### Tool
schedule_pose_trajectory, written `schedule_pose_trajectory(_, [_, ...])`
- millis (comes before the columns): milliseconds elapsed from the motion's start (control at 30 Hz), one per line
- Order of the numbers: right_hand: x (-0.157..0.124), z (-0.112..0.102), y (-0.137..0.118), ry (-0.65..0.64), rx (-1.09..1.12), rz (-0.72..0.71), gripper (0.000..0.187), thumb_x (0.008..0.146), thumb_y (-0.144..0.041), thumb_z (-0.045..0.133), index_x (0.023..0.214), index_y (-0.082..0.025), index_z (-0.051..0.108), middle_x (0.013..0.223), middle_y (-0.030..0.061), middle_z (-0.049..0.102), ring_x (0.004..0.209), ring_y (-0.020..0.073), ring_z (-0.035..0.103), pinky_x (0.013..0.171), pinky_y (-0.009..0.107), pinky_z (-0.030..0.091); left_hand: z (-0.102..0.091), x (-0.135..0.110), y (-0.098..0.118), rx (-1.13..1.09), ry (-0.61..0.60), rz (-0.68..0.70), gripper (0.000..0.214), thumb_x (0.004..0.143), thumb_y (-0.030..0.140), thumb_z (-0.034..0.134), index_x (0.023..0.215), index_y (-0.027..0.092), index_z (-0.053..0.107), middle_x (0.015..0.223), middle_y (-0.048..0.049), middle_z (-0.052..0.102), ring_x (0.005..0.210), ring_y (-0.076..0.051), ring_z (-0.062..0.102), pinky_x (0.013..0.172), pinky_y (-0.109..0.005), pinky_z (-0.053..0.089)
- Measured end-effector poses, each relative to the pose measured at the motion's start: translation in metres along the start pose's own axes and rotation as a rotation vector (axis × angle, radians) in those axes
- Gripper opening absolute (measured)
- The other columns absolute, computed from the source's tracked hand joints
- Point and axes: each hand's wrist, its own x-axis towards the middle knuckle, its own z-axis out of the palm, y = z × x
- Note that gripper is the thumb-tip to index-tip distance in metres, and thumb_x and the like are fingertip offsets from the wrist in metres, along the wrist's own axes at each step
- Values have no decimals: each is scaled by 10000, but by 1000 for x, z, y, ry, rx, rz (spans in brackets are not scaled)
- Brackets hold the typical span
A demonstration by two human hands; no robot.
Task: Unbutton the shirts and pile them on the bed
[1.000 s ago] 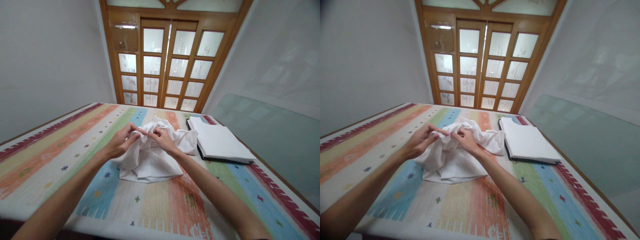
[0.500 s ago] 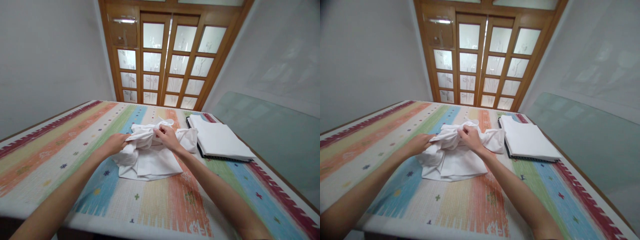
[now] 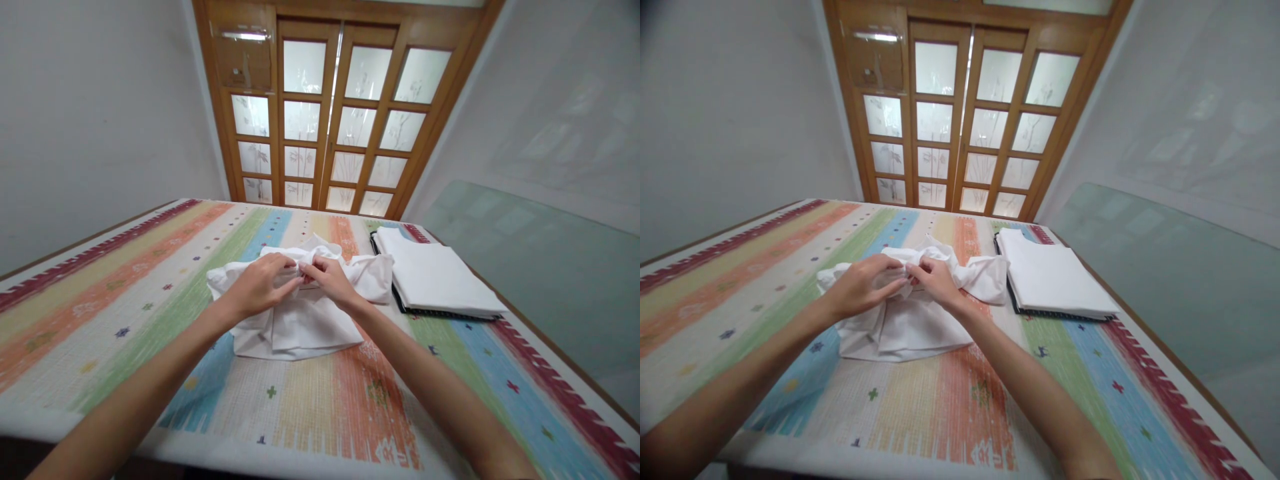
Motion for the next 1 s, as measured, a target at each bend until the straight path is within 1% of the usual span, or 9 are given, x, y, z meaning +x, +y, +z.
schedule_pose_trajectory(67, [-2, 0, 1, 12, -31, 5, 345, 770, -472, 621, 581, -203, 517, 584, -9, 594, 579, 139, 560, 566, 259, 444, 13, 2, -2, -24, 4, -61, 206, 846, 386, 558, 848, 184, 600, 825, -54, 646, 781, -199, 595, 753, -327, 469])
schedule_pose_trajectory(167, [-4, -1, 5, 25, -97, -14, 366, 780, -464, 603, 560, -206, 464, 553, -19, 551, 572, 131, 525, 552, 250, 410, 29, 2, -11, -55, 53, -142, 242, 831, 409, 576, 738, 187, 553, 723, -27, 623, 670, -170, 563, 663, -285, 441])
schedule_pose_trajectory(300, [-5, -2, 7, 43, -132, -56, 365, 788, -451, 588, 559, -206, 447, 541, -28, 509, 553, 118, 479, 533, 242, 369, 42, -4, -15, -31, 87, -181, 292, 854, 416, 552, 676, 185, 543, 686, -36, 616, 651, -173, 558, 646, -280, 421])
schedule_pose_trajectory(400, [-5, -1, 7, 46, -119, -58, 367, 789, -456, 591, 560, -206, 451, 541, -30, 502, 539, 111, 460, 523, 241, 356, 45, -9, -13, -56, 82, -174, 276, 884, 385, 506, 737, 175, 609, 749, -64, 656, 712, -190, 589, 696, -291, 437])
schedule_pose_trajectory(533, [-6, 1, 11, -34, -74, -11, 392, 781, -525, 591, 584, -206, 476, 553, -23, 542, 537, 115, 485, 524, 243, 374, 48, -15, -13, -221, 54, -219, 282, 880, 388, 509, 852, 167, 682, 841, -70, 707, 766, -197, 626, 749, -298, 466])
schedule_pose_trajectory(600, [-7, 2, 13, -72, -101, -10, 406, 786, -548, 585, 594, -203, 485, 563, -17, 560, 542, 117, 491, 520, 242, 372, 49, -18, -14, -311, 28, -251, 288, 869, 401, 529, 901, 173, 702, 881, -59, 723, 800, -201, 642, 767, -300, 478])
schedule_pose_trajectory(667, [-8, 3, 15, -68, -174, -41, 412, 798, -546, 583, 595, -200, 486, 566, -15, 556, 551, 117, 482, 520, 240, 360, 51, -21, -15, -379, 10, -282, 289, 857, 412, 548, 933, 185, 711, 902, -45, 730, 824, -208, 652, 774, -305, 488])
schedule_pose_trajectory(800, [-11, 6, 16, -44, -299, -124, 406, 832, -519, 566, 598, -196, 489, 565, -21, 524, 557, 114, 461, 541, 242, 342, 51, -25, -17, -449, 2, -320, 291, 837, 432, 577, 923, 190, 712, 891, -31, 729, 834, -213, 657, 764, -303, 501])
schedule_pose_trajectory(1000, [-17, 9, 19, -47, -328, -149, 375, 868, -461, 534, 606, -201, 467, 574, -26, 502, 556, 116, 447, 555, 244, 336, 50, -30, -15, -491, -11, -339, 326, 847, 470, 564, 856, 174, 701, 831, -31, 716, 803, -206, 651, 742, -291, 502])
